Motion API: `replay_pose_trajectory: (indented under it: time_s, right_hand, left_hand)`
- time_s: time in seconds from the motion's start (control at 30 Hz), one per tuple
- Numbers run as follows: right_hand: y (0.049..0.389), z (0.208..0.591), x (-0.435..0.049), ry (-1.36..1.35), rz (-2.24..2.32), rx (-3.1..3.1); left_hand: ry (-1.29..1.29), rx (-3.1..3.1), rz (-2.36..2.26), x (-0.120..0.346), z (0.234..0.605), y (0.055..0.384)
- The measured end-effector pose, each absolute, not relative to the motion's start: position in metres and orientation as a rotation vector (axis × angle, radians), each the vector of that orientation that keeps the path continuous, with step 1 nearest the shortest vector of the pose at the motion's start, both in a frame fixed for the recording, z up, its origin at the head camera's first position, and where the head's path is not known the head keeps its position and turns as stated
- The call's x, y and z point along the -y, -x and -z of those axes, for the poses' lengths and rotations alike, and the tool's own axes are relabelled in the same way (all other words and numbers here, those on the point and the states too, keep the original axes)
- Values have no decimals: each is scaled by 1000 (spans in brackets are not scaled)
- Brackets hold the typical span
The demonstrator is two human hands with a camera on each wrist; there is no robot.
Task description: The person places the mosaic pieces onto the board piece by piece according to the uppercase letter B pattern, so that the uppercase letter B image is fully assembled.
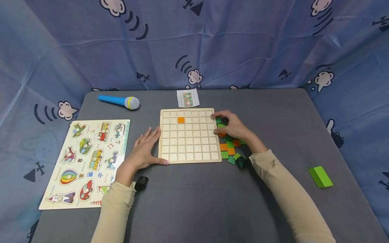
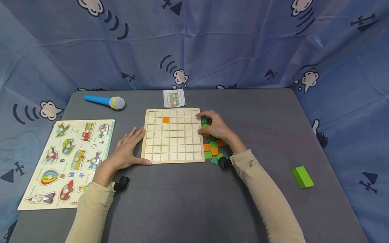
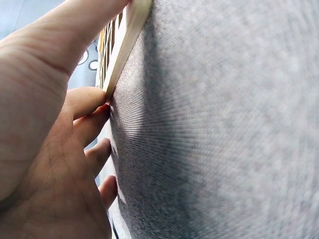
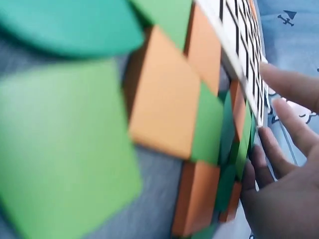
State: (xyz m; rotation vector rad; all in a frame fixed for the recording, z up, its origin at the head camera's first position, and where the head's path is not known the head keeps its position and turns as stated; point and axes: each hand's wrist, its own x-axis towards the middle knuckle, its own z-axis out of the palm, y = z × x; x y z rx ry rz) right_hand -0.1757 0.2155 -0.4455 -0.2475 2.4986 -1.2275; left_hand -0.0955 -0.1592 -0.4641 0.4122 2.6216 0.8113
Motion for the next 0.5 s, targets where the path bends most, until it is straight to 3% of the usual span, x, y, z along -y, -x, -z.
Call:
replay_pose_trajectory:
  time_s: [0.5]
  right_hand:
    - [161, 449, -239, 246, 1266, -2520]
  left_hand:
    - [-406, -2622, -800, 159, 463, 96]
